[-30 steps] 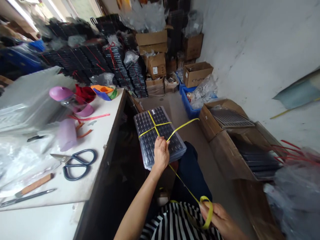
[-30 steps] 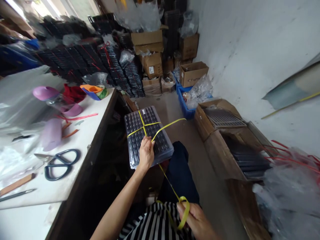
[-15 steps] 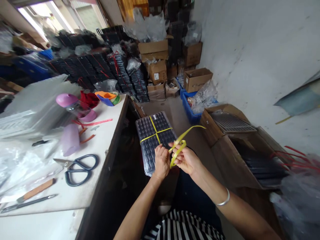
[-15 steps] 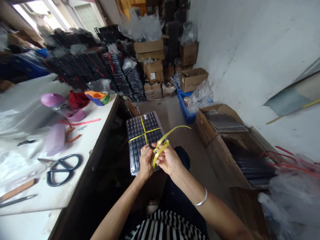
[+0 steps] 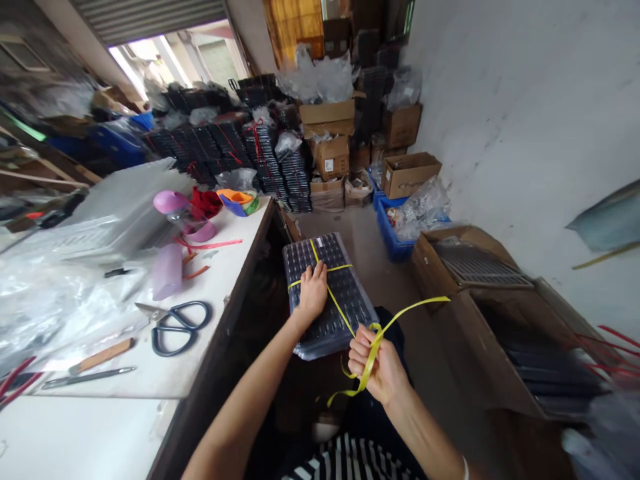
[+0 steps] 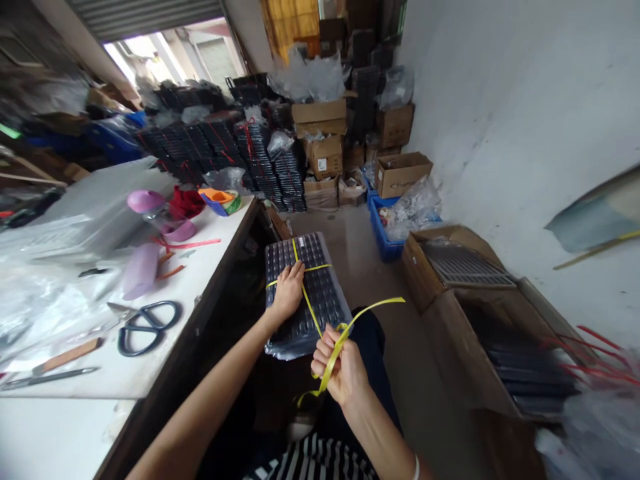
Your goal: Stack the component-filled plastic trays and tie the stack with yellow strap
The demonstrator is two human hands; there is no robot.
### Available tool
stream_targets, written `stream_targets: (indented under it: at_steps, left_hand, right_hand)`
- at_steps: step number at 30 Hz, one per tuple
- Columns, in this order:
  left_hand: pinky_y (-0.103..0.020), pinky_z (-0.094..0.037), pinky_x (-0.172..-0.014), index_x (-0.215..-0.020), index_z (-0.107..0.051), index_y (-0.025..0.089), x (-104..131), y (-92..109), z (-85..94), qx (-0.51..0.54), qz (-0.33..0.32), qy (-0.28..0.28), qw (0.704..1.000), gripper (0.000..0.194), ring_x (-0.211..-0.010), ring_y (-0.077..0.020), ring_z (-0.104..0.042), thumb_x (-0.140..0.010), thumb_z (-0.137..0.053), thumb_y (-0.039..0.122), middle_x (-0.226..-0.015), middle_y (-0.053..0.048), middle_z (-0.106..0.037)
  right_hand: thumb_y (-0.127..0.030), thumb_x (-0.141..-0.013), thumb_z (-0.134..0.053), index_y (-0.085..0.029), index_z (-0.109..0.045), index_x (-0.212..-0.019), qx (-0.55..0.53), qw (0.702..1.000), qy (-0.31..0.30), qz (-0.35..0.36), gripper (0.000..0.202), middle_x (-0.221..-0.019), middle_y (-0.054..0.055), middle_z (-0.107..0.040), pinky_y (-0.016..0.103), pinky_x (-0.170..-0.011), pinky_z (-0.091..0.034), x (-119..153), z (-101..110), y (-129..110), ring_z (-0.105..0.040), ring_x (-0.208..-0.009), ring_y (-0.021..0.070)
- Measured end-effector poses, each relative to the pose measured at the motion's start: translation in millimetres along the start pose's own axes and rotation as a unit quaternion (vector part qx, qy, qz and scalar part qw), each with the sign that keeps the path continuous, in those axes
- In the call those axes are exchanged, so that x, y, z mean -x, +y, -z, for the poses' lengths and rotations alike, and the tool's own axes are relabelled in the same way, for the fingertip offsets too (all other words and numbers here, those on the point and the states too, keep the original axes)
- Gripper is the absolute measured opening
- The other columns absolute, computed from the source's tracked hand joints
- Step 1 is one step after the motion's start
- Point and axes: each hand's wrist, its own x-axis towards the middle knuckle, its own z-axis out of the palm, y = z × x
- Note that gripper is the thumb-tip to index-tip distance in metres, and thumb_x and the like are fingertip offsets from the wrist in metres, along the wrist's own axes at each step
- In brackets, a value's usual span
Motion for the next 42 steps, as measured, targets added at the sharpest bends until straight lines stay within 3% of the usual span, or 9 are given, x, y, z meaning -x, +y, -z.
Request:
stream_targets:
  at_steps: [4, 8, 12, 18, 22, 27, 32, 37, 42]
  left_hand:
    - [-0.048, -0.044, -0.092, -0.112, -0.056, 0.016, -45.0, -19.9, 23.6, -0.037, -0.024, -0.152, 0.987, 0.028, -0.109, -0.0239, -0.053, -0.087, -0.054, 0.026, -0.12, -0.01, -0.055]
    - [-0.039, -0.051, -0.079, -0.101, -0.06, 0.015, -92.4, -27.6, 39.7, -0.044, -0.047, -0.314, 0.947, 0.022, -0.09, -0.0176, -0.06, -0.086, -0.057, 0.03, -0.104, -0.006, -0.062]
    - [-0.034, -0.053, -0.07, -0.098, -0.06, 0.013, -118.8, -26.0, 46.3, -0.064, -0.041, -0.384, 0.92, 0.023, -0.079, -0.015, -0.061, -0.086, -0.057, 0.032, -0.095, -0.005, -0.063]
    - [-0.04, -0.05, -0.081, -0.107, -0.058, 0.015, -89.1, -9.4, 38.6, -0.132, 0.005, -0.292, 0.947, 0.027, -0.096, -0.0201, -0.059, -0.086, -0.057, 0.031, -0.111, -0.008, -0.059]
    - [-0.044, -0.049, -0.084, -0.123, -0.048, 0.017, -70.3, 5.0, 26.7, -0.162, 0.051, -0.211, 0.963, 0.039, -0.103, -0.0233, -0.055, -0.087, -0.055, 0.029, -0.126, -0.011, -0.049]
    - [-0.046, -0.048, -0.086, -0.114, -0.054, 0.015, -72.6, 9.4, 20.1, -0.14, 0.072, -0.208, 0.965, 0.033, -0.104, -0.0235, -0.055, -0.085, -0.057, 0.029, -0.123, -0.011, -0.052]
    - [-0.043, -0.048, -0.085, -0.105, -0.059, 0.014, -69.8, -4.5, 24.4, -0.053, 0.076, -0.204, 0.975, 0.026, -0.098, -0.0207, -0.058, -0.085, -0.057, 0.031, -0.109, -0.008, -0.059]
    - [-0.038, -0.048, -0.08, -0.092, -0.061, 0.014, -60.6, -15.2, 28.7, 0.086, 0.121, -0.096, 0.984, 0.024, -0.088, -0.0173, -0.059, -0.088, -0.053, 0.036, -0.095, -0.005, -0.062]
    - [-0.032, -0.046, -0.067, -0.072, -0.058, 0.014, -42.0, -13.5, 48.0, 0.29, 0.117, -0.024, 0.949, 0.039, -0.066, -0.0148, -0.058, -0.089, -0.043, 0.045, -0.069, -0.001, -0.06]
  right_hand:
    - [-0.028, -0.078, -0.062, -0.021, -0.022, -0.056, -0.011, 0.999, -0.001, 0.038, 0.047, -0.05, -0.011, -0.012, 0.019, -0.038, -0.012, 2.1, 9.6, -4.0, -0.001, -0.044, 0.0059]
    - [-0.024, -0.074, -0.065, -0.02, -0.024, -0.056, -0.028, 0.998, 0.009, 0.062, 0.045, -0.052, -0.01, -0.013, 0.018, -0.039, -0.014, 0.9, 21.2, -16.4, -0.001, -0.046, 0.0061]
    - [-0.025, -0.07, -0.069, -0.019, -0.03, -0.054, -0.047, 0.995, 0.029, 0.079, 0.043, -0.051, -0.011, -0.014, 0.018, -0.038, -0.014, -6.0, 32.3, -28.3, -0.001, -0.046, 0.0057]
    - [-0.019, -0.061, -0.077, -0.015, -0.056, -0.072, -0.066, 0.995, 0.052, 0.057, 0.024, -0.048, -0.013, -0.019, 0.016, -0.039, -0.015, 3.5, 45.1, -15.8, -0.005, -0.044, 0.0034]
    - [-0.023, -0.064, -0.075, -0.016, -0.061, -0.093, -0.04, 0.997, 0.06, -0.015, 0.033, -0.044, -0.013, -0.024, 0.019, -0.04, -0.016, 25.6, 44.7, 12.6, -0.012, -0.041, 0.0039]
    - [-0.029, -0.069, -0.069, -0.018, -0.061, -0.096, 0.038, 0.997, 0.047, -0.056, 0.03, -0.045, -0.01, -0.03, 0.021, -0.041, -0.017, 42.2, 34.9, 36.0, -0.019, -0.04, 0.0048]
    - [-0.042, -0.078, -0.065, -0.018, -0.062, -0.097, 0.12, 0.992, 0.016, -0.024, 0.031, -0.052, -0.009, -0.028, 0.021, -0.042, -0.016, 49.2, 22.0, 30.2, -0.019, -0.042, 0.0038]
    - [-0.056, -0.087, -0.048, -0.014, -0.067, -0.092, 0.227, 0.972, -0.05, 0.019, 0.047, -0.056, -0.008, -0.026, 0.022, -0.042, -0.014, 55.0, 15.9, 27.7, -0.016, -0.043, 0.0034]
    - [-0.057, -0.088, -0.047, -0.013, -0.065, -0.074, 0.234, 0.971, -0.04, 0.011, 0.05, -0.05, -0.008, -0.022, 0.022, -0.041, -0.013, 59.9, 21.4, 33.5, -0.014, -0.041, 0.0039]
